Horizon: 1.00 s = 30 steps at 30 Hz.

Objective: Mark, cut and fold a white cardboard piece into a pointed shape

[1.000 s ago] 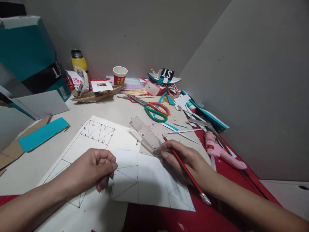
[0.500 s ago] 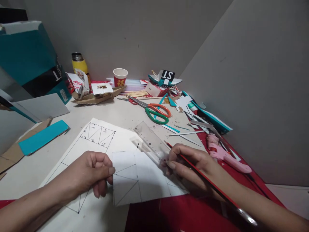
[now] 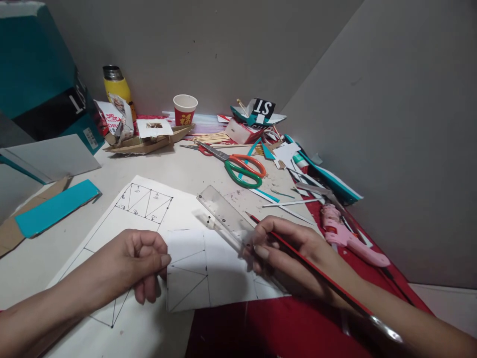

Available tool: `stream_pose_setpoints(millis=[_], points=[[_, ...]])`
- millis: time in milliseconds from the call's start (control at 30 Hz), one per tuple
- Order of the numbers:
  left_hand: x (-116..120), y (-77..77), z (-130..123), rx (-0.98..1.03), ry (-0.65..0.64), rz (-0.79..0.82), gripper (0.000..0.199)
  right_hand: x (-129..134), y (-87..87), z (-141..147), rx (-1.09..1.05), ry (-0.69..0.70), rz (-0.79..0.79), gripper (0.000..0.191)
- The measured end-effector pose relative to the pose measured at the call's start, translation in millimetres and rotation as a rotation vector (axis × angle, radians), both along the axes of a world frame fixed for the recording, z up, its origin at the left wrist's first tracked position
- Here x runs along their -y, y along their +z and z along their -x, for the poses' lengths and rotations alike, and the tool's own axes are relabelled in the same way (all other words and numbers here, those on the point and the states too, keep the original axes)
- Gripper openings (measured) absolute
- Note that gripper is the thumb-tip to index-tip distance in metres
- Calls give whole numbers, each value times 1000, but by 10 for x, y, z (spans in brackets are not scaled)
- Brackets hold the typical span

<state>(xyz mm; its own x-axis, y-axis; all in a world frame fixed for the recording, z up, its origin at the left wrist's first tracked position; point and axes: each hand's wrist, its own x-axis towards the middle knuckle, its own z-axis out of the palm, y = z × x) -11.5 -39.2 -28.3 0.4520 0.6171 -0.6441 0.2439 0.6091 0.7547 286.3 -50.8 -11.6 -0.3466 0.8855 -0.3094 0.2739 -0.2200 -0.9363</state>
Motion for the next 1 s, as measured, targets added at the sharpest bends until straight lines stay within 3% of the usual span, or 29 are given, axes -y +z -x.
stream_pose_setpoints(millis=[200,333,400,533,733,867,1000], points=[[10,8,-16,24,67,-13,19,-15,-38,16,-37,-6,-67,23],[17,16,-28,26,115,-6,53,-27,-78,27,-61,-20,-71,25],[19,9,-22,7,86,-5,60,-31,-88,30,-58,-9,-86,25],[46,7,-2,-98,11,-76,53,-30,-97,10,-24,18,-127,26],[76,118,5,-451,86,-550,42,-4,-34,-20,209,109,-331,19],[61,199,-37,-263,251,-486,35,66,68,32,325,202,-510,16],[83,218,-61,-155,278,-465,24,170,101,87,414,279,-736,30]])
